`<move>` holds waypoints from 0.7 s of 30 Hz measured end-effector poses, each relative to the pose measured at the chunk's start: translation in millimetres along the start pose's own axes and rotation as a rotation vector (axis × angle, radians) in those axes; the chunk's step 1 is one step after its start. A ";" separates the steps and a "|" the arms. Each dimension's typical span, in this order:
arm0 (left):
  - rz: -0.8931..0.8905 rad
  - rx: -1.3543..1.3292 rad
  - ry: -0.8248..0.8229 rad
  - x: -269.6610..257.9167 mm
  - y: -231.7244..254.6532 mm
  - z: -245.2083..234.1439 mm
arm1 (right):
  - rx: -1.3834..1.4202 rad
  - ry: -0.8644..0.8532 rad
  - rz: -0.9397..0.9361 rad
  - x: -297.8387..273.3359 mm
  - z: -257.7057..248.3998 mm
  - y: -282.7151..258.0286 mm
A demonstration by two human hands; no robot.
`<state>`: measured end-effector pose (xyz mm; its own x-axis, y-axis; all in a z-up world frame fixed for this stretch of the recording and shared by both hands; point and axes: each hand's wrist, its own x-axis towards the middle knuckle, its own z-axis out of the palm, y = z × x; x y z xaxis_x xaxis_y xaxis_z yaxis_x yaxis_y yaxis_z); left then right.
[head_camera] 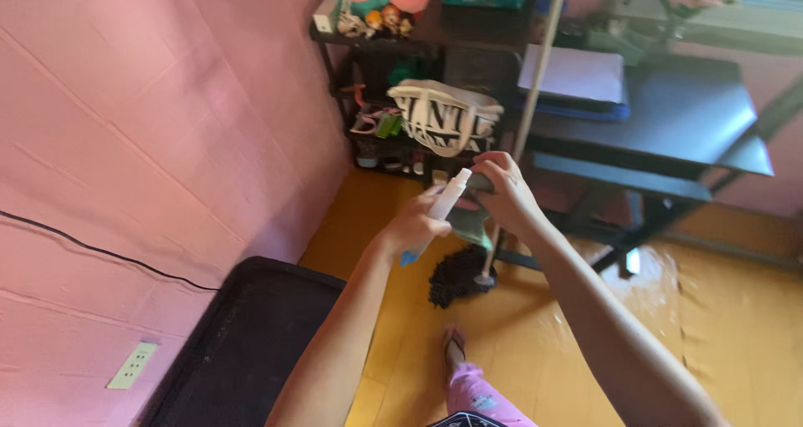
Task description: The person mops the wooden floor of a bedroom using a white-handled mop, moving around furniture and a bed. They then pick up a spray bottle and a cloth to wipe down a small shelf containing plush toys and figurines.
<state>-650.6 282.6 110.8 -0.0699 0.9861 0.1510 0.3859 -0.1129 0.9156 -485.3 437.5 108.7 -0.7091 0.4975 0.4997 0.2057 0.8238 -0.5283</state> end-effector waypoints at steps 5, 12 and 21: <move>-0.207 0.219 0.311 73.4 -63.8 -37.5 | -0.010 0.161 0.082 72.4 32.4 8.9; -0.263 0.445 0.587 192.3 -95.5 -88.1 | 0.479 -0.198 0.260 194.5 86.2 49.8; -0.156 0.263 0.649 255.4 -151.7 -166.4 | 1.365 -0.284 0.525 290.1 140.2 132.1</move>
<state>-880.1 531.2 72.5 -0.6440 0.7072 0.2917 0.5299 0.1374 0.8368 -758.4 652.5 87.7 -0.8934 0.4491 -0.0093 -0.1877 -0.3920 -0.9006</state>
